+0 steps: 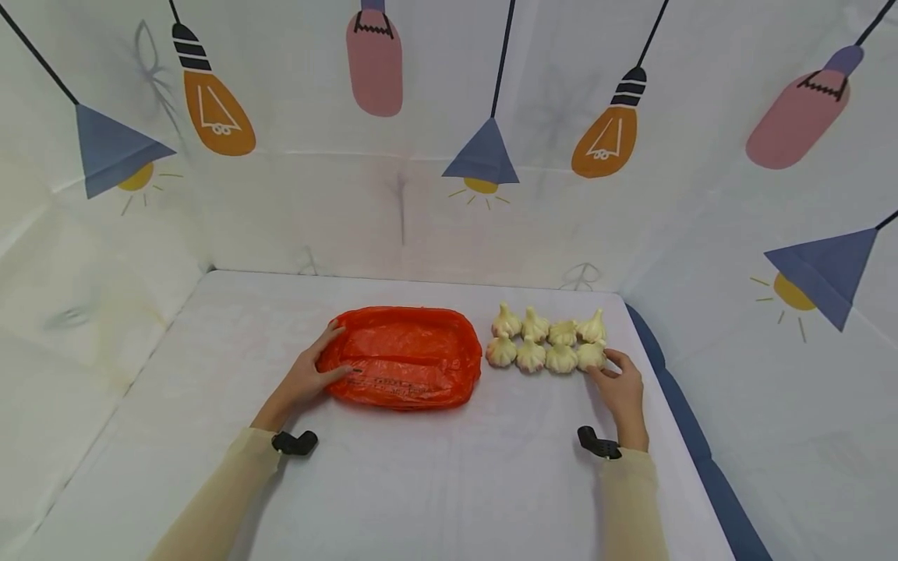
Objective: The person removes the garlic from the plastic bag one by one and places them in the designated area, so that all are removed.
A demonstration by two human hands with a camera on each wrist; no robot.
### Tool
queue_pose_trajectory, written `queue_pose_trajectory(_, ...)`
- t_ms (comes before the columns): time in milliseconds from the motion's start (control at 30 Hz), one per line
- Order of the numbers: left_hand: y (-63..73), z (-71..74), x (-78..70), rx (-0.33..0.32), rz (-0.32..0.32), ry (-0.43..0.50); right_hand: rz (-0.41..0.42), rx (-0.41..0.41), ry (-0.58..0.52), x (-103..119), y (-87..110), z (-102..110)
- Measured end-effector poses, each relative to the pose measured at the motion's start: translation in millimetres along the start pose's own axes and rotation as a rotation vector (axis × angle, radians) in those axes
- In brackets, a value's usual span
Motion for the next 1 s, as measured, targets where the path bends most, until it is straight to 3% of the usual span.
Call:
queue_pose_trajectory(433,0.8,0.4,-2.0,-0.008,-0.017,0.006,0.017,0.084,0.049,6.8,0.8,2.8)
queue_pose_trajectory(767,2.4,1.9,-3.7,-0.003,-0.018,0.052,0.062,0.042,0.091,19.2,-0.5,7.1)
queue_pose_trajectory(1000,10.2,17.6,-5.6,-0.013,-0.076,0.056,0.162,-0.070,0.115,41.7,4.4,13.5)
Point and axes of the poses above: each hand's wrist, its own y-axis away from the middle knuckle, its own z-axis out of the back of the hand, x = y × z, the point moved 5 cm from there along -y, towards the middle knuckle, and after that the axes turned 2 degrees about z, right-handed, at the moved point
